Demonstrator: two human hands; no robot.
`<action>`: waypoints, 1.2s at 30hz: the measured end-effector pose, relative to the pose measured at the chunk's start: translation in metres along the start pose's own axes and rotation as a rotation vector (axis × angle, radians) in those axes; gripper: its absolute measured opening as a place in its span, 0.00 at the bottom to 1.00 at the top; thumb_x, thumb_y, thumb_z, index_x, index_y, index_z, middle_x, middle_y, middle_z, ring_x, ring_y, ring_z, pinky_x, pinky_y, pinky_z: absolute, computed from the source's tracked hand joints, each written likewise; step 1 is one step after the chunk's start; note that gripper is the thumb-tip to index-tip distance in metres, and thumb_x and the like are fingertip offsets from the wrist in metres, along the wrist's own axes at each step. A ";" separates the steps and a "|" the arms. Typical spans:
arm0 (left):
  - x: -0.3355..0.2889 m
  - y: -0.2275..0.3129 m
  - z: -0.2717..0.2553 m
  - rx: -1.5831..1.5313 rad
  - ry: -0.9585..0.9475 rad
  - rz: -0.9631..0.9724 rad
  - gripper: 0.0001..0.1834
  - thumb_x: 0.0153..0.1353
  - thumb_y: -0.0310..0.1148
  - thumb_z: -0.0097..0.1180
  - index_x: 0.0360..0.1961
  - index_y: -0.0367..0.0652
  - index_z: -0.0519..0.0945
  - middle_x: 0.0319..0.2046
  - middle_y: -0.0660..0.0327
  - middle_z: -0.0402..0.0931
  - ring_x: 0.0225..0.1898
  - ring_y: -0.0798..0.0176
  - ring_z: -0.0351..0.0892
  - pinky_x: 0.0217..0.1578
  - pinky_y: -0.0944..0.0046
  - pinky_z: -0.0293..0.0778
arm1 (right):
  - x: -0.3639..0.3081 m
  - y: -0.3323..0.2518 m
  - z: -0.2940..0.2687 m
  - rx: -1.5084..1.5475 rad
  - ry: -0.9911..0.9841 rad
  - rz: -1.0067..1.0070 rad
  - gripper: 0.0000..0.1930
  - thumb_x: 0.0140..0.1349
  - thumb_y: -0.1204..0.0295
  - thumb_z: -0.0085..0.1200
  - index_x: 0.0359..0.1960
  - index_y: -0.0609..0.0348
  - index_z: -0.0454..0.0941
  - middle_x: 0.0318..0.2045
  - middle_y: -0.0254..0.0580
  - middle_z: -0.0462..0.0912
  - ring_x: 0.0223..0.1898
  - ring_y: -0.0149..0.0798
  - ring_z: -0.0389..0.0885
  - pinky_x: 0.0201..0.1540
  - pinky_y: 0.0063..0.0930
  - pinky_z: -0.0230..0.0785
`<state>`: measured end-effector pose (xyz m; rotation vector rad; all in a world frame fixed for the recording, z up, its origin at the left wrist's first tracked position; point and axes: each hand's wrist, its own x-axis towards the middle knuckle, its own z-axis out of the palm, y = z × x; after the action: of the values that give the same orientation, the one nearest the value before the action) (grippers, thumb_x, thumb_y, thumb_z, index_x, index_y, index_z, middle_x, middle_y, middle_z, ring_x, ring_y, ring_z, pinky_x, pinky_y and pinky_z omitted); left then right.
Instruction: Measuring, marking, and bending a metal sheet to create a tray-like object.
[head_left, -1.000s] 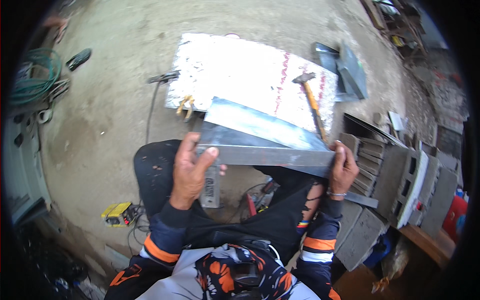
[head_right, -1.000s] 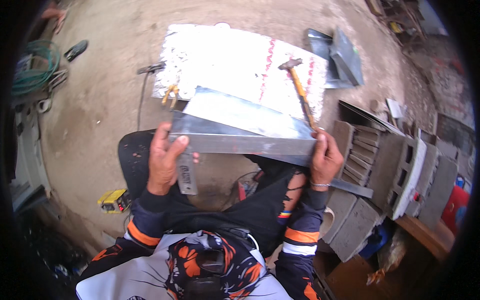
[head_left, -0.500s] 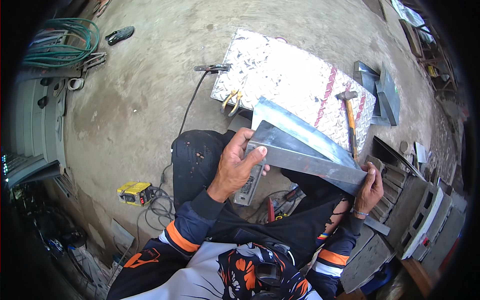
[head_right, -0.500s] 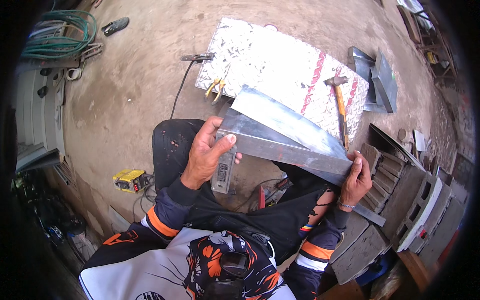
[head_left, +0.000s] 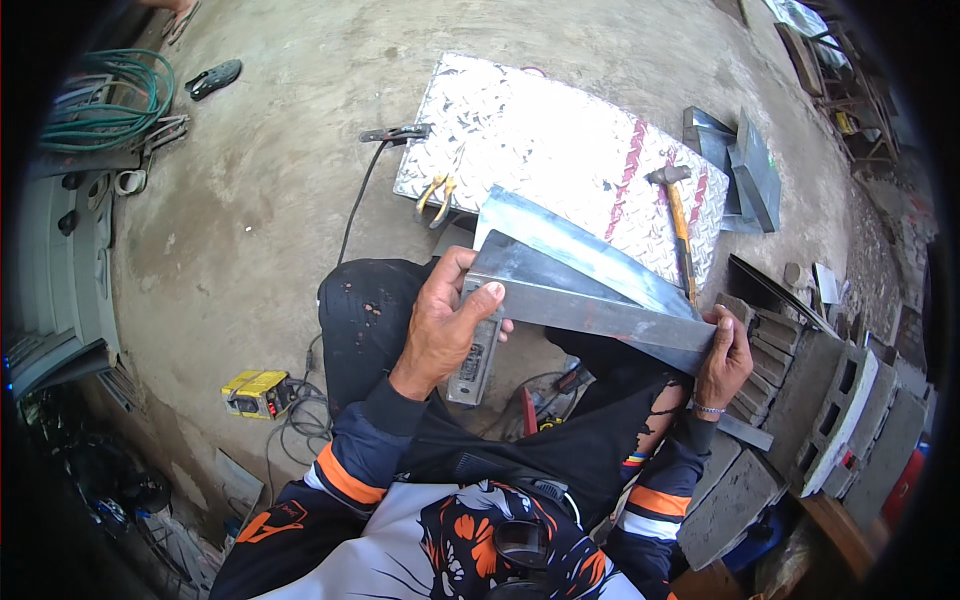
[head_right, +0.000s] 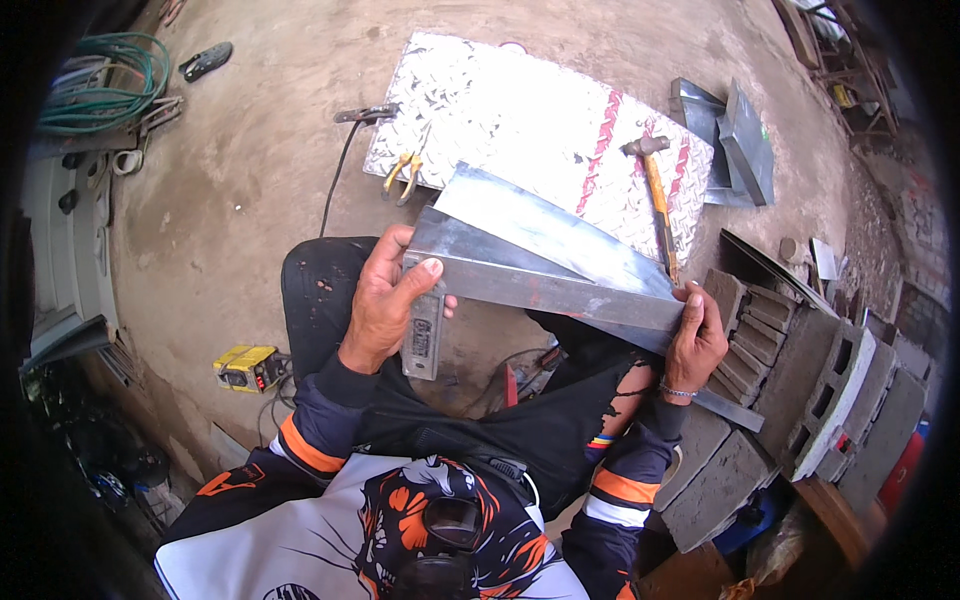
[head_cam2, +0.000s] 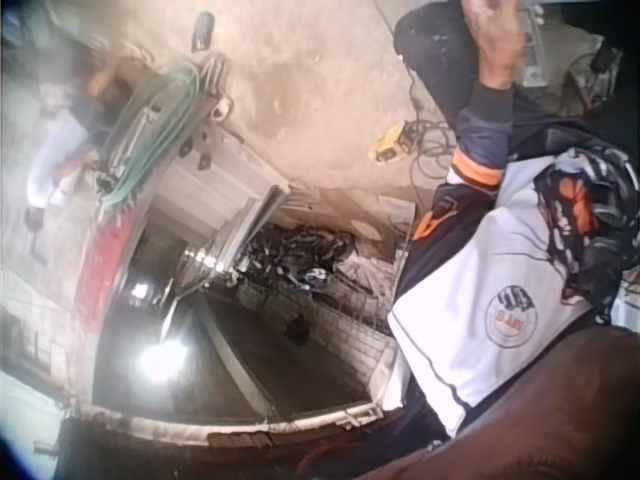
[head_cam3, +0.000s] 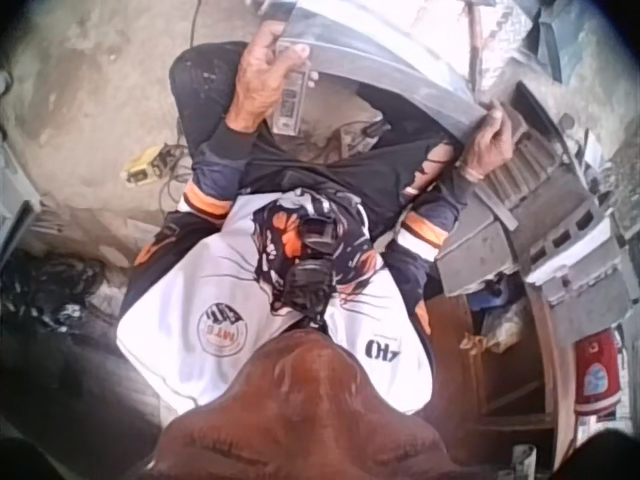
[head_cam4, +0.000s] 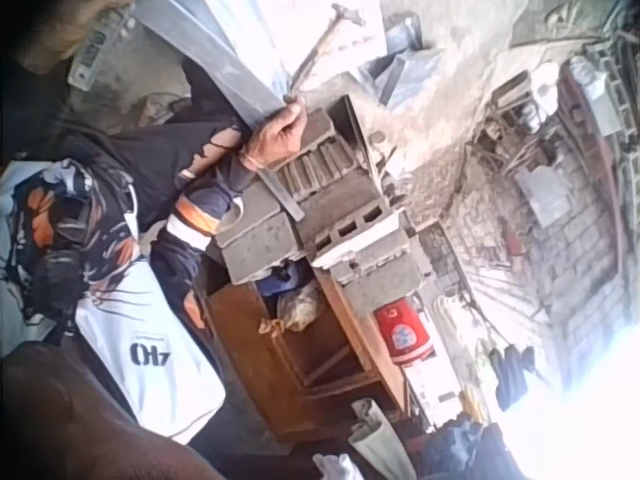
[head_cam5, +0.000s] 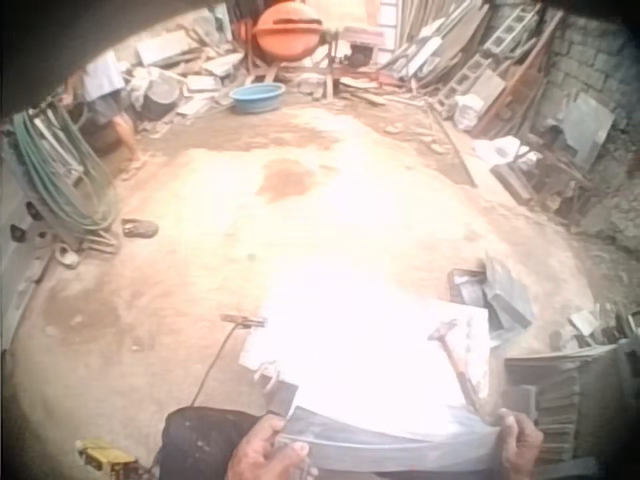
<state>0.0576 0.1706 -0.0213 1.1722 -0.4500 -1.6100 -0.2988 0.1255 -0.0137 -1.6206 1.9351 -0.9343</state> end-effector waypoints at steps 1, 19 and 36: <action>0.000 0.001 0.000 0.008 0.000 -0.011 0.11 0.69 0.31 0.56 0.47 0.41 0.70 0.34 0.62 0.75 0.29 0.70 0.80 0.29 0.69 0.79 | 0.000 0.001 -0.001 0.002 -0.001 0.007 0.17 0.75 0.63 0.49 0.47 0.65 0.83 0.34 0.40 0.87 0.39 0.29 0.80 0.48 0.24 0.70; -0.001 0.004 0.002 0.093 -0.004 -0.060 0.14 0.70 0.35 0.55 0.52 0.42 0.69 0.36 0.62 0.77 0.28 0.69 0.81 0.29 0.69 0.80 | 0.001 -0.004 0.001 -0.060 0.013 -0.016 0.13 0.73 0.66 0.51 0.45 0.61 0.85 0.30 0.37 0.88 0.34 0.26 0.81 0.41 0.24 0.73; 0.004 0.006 0.010 0.167 0.031 -0.071 0.17 0.69 0.35 0.57 0.53 0.41 0.70 0.34 0.63 0.78 0.24 0.73 0.78 0.25 0.70 0.80 | 0.003 -0.008 -0.001 -0.075 0.041 -0.061 0.12 0.72 0.67 0.53 0.43 0.62 0.85 0.29 0.41 0.88 0.31 0.29 0.84 0.36 0.24 0.74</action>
<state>0.0523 0.1619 -0.0143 1.3502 -0.5362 -1.6369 -0.2945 0.1221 -0.0071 -1.7245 1.9795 -0.9365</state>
